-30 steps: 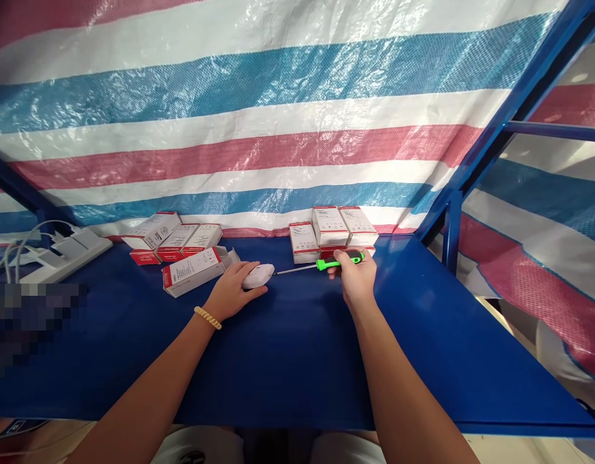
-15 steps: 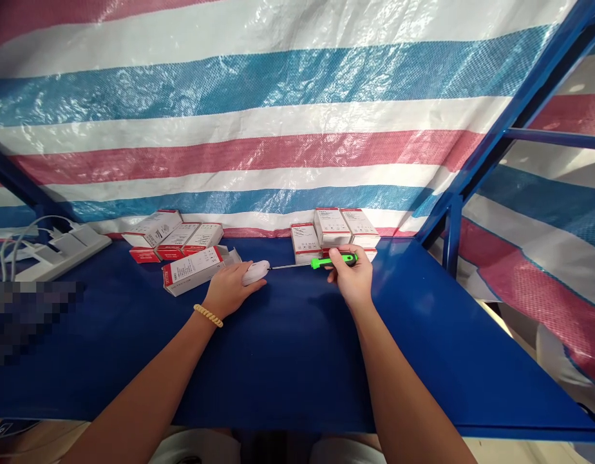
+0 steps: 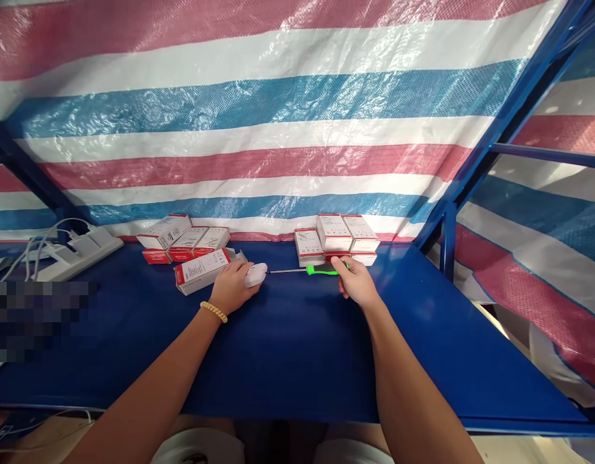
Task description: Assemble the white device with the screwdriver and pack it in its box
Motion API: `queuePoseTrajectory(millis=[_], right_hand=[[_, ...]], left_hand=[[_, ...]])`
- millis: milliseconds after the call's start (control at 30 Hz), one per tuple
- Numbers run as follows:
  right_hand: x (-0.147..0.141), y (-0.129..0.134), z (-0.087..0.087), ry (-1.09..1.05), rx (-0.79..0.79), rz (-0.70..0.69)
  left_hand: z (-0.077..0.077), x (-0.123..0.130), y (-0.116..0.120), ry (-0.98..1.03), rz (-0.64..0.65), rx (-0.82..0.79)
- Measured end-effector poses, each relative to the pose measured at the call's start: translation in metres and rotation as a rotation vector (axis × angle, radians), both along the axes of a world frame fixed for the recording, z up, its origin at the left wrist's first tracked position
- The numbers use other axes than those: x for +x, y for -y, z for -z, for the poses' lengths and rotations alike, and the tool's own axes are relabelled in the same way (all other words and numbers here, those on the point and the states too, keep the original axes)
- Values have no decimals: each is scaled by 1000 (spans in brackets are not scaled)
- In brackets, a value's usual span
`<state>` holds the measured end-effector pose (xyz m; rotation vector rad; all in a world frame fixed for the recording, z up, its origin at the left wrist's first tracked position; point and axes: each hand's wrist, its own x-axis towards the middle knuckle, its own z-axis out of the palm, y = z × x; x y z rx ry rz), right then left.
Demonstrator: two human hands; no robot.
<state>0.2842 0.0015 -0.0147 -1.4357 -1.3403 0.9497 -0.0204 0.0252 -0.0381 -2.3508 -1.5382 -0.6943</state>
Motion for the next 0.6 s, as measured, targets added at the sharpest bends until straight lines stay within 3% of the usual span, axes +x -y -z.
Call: queuePoseTrajectory(millis=[133, 300, 367, 600], right_hand=[[2, -1, 2, 44, -59, -8], [3, -4, 4, -278, -15, -175], [3, -3, 2, -315, -27, -202], [2, 0, -3, 44, 9, -154]], left_hand=[[-2, -2, -1, 31, -5, -24], [-4, -4, -1, -32, 16, -30], [-4, -4, -1, -47, 12, -29], [-4, -5, -2, -77, 8, -15]])
